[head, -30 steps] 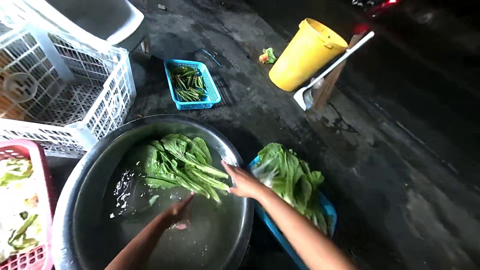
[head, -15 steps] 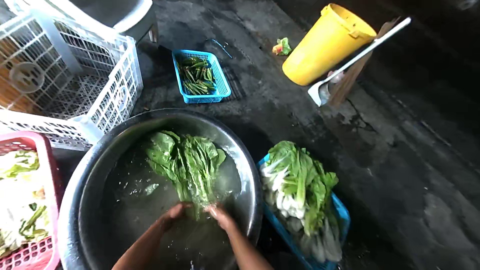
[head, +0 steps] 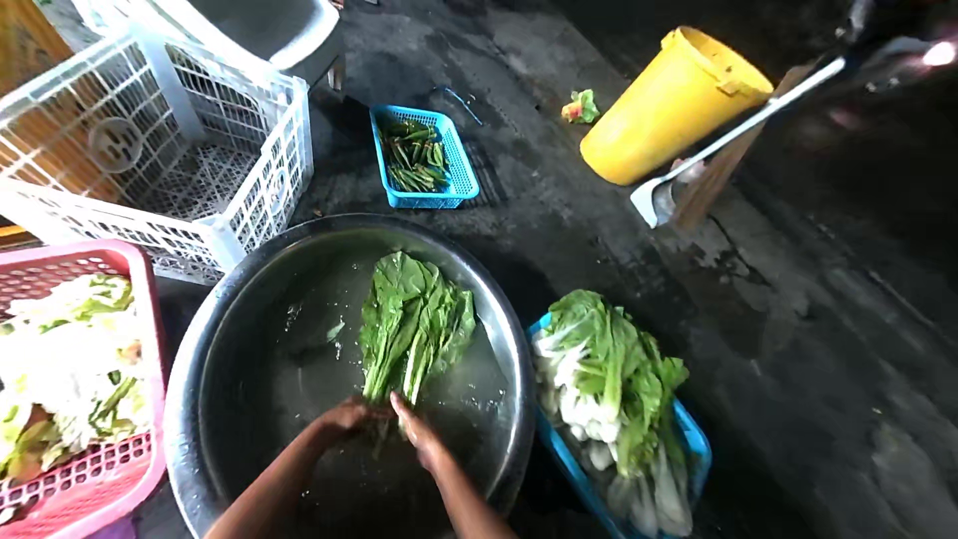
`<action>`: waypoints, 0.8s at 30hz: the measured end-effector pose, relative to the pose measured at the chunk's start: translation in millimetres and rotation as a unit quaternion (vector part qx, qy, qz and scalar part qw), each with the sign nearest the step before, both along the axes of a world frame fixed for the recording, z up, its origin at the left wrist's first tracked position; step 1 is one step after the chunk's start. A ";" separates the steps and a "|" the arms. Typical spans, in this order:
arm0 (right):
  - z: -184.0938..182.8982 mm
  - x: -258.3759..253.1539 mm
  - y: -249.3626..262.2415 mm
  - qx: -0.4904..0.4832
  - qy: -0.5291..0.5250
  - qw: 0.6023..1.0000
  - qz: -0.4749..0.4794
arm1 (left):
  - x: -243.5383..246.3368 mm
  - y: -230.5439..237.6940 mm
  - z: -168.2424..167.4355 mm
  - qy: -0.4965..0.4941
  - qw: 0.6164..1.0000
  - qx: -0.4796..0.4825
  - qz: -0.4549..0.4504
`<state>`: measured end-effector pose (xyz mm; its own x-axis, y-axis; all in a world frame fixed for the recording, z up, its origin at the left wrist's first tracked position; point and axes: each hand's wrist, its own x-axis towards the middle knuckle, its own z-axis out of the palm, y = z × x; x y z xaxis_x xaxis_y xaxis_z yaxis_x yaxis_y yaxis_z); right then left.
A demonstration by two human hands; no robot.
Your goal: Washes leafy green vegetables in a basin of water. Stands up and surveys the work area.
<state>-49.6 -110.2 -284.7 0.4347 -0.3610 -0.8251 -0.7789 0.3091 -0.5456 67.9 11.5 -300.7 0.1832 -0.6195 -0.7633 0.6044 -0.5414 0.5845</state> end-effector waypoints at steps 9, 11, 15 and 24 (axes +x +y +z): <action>-22.7 -0.4 -39.8 -0.138 0.066 0.987 0.047 | 36.9 30.0 25.9 -0.285 0.915 0.213 -0.188; -22.1 -2.3 -33.8 -0.167 0.095 0.980 0.040 | 30.9 32.3 20.5 -0.253 0.925 0.194 -0.205; -5.9 1.0 17.5 -0.078 0.042 0.992 -0.094 | -4.2 33.0 5.6 -0.169 0.966 0.086 -0.176; -14.1 3.5 -2.7 -0.066 0.024 0.997 -0.020 | -3.7 15.4 15.5 -0.256 0.941 0.166 -0.147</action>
